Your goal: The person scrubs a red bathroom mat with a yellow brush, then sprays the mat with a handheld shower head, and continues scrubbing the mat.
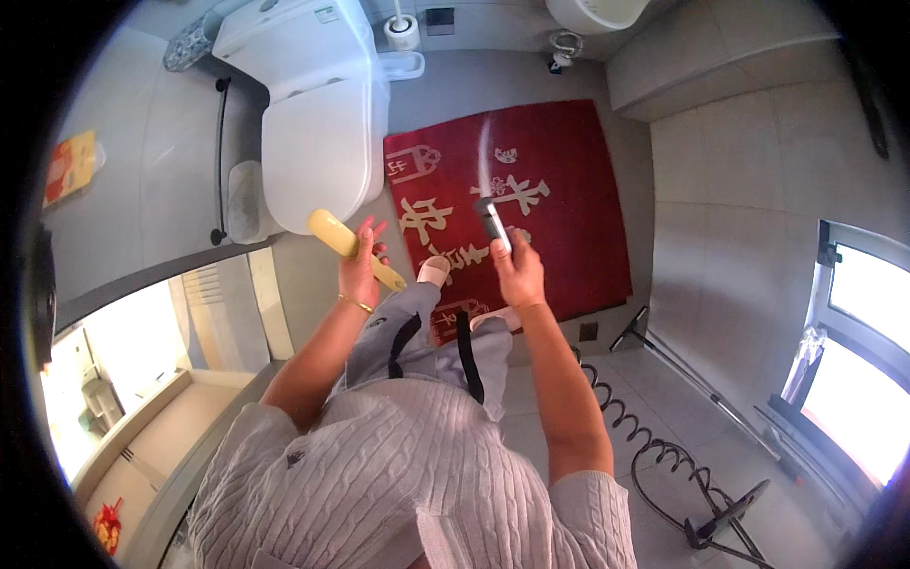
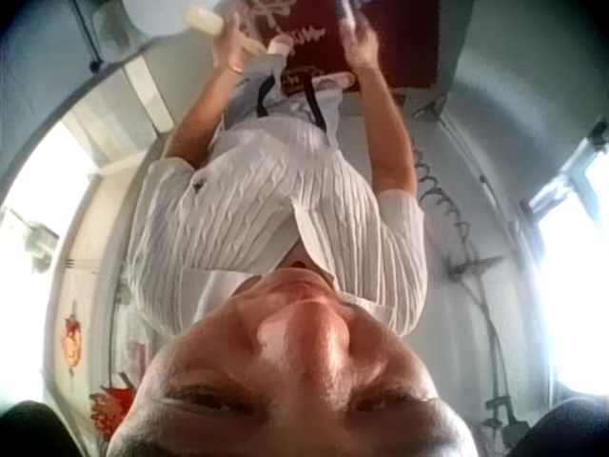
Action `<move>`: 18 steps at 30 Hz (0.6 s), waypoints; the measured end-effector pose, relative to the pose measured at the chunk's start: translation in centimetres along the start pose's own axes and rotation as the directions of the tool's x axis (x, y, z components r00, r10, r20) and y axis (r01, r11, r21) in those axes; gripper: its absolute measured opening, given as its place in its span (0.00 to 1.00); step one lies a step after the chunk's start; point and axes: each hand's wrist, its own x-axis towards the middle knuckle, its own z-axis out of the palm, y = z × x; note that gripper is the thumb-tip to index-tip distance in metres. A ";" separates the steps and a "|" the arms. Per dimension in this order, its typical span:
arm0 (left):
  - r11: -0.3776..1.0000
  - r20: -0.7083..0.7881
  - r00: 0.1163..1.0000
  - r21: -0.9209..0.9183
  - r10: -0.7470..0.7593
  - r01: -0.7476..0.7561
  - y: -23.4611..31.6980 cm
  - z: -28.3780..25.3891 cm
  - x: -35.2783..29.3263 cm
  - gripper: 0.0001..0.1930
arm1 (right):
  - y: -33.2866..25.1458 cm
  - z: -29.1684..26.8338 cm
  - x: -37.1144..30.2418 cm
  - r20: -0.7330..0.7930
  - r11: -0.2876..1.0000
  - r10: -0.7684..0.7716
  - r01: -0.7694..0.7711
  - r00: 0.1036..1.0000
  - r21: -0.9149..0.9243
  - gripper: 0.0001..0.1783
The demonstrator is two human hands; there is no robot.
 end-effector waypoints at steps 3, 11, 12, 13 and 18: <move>1.000 0.022 1.000 -0.001 -0.006 0.006 0.7 0.0 0.5 0.30 | -0.5 2.9 -1.7 0.021 0.994 -0.043 0.045 0.999 -0.104 0.30; 1.000 -0.004 1.000 0.000 0.010 -0.010 2.0 -0.6 0.8 0.27 | -3.1 6.3 -3.1 0.190 0.994 -0.059 0.041 0.980 0.098 0.30; 1.000 -0.014 1.000 -0.001 0.017 -0.017 1.8 -0.8 0.8 0.27 | -2.7 6.4 -3.0 0.197 0.995 -0.062 0.046 0.978 0.088 0.30; 1.000 -0.031 0.999 0.000 0.027 -0.027 1.7 -1.0 0.6 0.26 | -3.3 6.3 -3.2 0.240 0.995 -0.047 0.025 0.970 0.093 0.29; 0.999 -0.075 0.996 -0.004 0.054 -0.054 0.9 -1.2 -1.2 0.27 | -2.4 6.6 -3.6 0.221 0.988 -0.150 0.137 0.964 0.076 0.30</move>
